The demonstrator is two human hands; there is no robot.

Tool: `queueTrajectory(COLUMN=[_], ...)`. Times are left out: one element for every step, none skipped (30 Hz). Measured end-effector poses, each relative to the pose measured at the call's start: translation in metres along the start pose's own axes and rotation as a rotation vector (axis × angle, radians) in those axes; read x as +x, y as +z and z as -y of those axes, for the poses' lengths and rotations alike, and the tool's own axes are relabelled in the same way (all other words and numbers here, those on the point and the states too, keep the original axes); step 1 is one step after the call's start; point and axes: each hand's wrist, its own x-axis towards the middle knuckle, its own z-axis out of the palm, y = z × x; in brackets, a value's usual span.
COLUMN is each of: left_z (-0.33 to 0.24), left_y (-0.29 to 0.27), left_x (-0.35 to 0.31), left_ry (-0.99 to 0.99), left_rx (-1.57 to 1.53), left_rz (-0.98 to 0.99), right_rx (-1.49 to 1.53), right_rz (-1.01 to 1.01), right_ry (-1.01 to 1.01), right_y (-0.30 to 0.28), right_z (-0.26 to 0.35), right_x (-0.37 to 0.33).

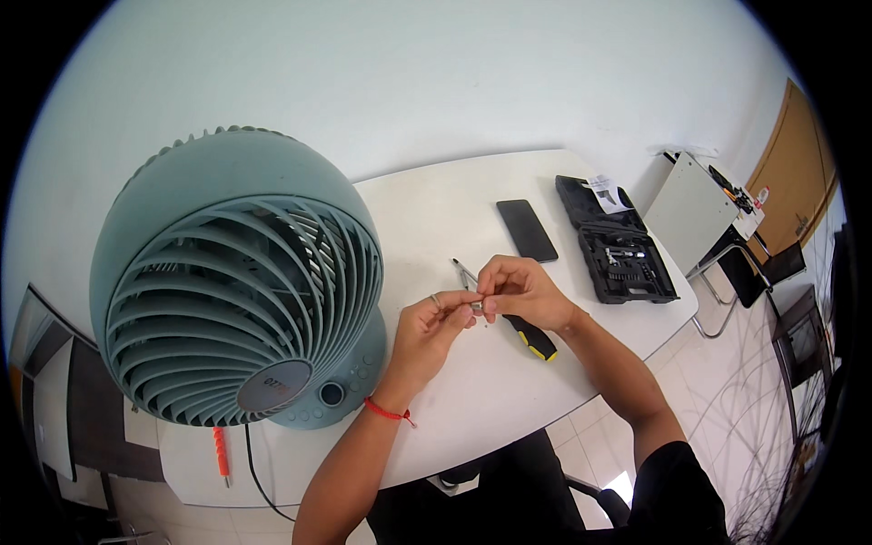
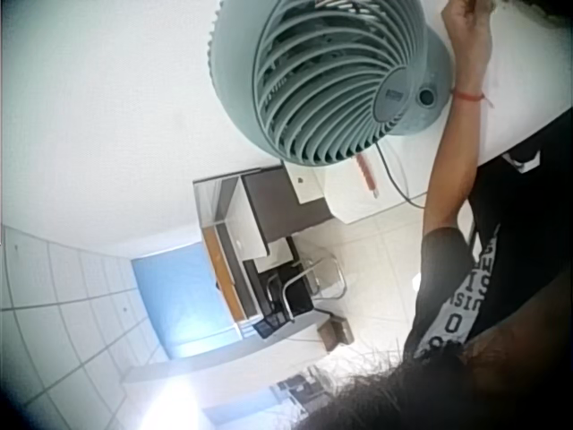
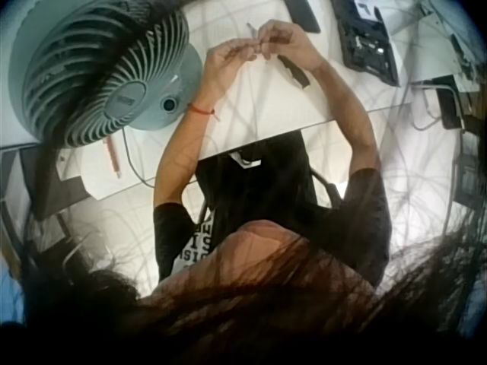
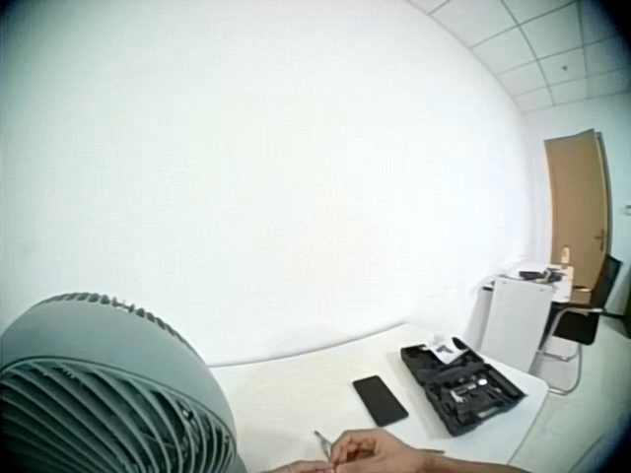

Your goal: The person assembles a screwdriver by selecting a bit from a toolkit, inserting it into the handle, and tightening it. They then test the assembled tool by turning it over in their hands.

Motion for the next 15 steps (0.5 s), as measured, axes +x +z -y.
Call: queueTrajectory(left_z=[-0.001, 0.001, 0.004, 0.005, 0.006, 0.007, 0.008, 0.009, 0.010, 0.011, 0.012, 0.012, 0.013, 0.012, 0.011], left_y=[0.001, 0.001, 0.000, -0.001, -0.002, -0.002, -0.003, -0.002, -0.002, -0.002, -0.002, -0.003, -0.003, -0.003, -0.003], left_x=[0.001, 0.001, 0.000, -0.001, -0.001, 0.000, 0.000, 0.001, 0.001, 0.001, 0.002, 0.002, 0.002, 0.001, 0.002], left_ry=[-0.008, -0.025, -0.040, -0.054, -0.050, -0.048, -0.047, -0.048, -0.050, -0.051, -0.042, -0.033, -0.023, -0.032, -0.039], left_rx=[-0.035, -0.086, -0.134, -0.182, -0.195, -0.211, -0.227, -0.235, -0.243, -0.252, -0.238, -0.224, -0.210, -0.202, -0.193], left_rz=[0.012, 0.024, 0.032, 0.039, 0.045, 0.055, 0.064, 0.067, 0.070, 0.073, 0.074, 0.075, 0.075, 0.065, 0.057], right_rx=[-0.007, 0.002, 0.012, 0.021, 0.026, 0.029, 0.032, 0.033, 0.035, 0.037, 0.032, 0.027, 0.022, 0.018, 0.013], right_rz=[-0.014, -0.014, -0.008, -0.003, 0.002, 0.002, 0.003, 0.004, 0.005, 0.006, 0.005, 0.004, 0.004, -0.005, -0.013], right_ry=[-0.002, -0.010, -0.018, -0.026, -0.026, -0.025, -0.024, -0.025, -0.026, -0.027, -0.029, -0.030, -0.031, -0.031, -0.033], right_y=[0.000, 0.001, 0.003, 0.005, 0.006, 0.006, 0.005, 0.005, 0.004, 0.004, 0.004, 0.005, 0.006, 0.007, 0.007], right_z=[0.000, 0.000, 0.000, 0.001, 0.002, 0.002, 0.002, 0.001, 0.001, 0.001, 0.001, 0.001, 0.002, 0.001, 0.001], right_x=[-0.001, -0.002, -0.001, 0.000, 0.000, 0.000, 0.000, 0.000, -0.001, -0.001, -0.002, -0.001, 0.000, 0.000, 0.000])
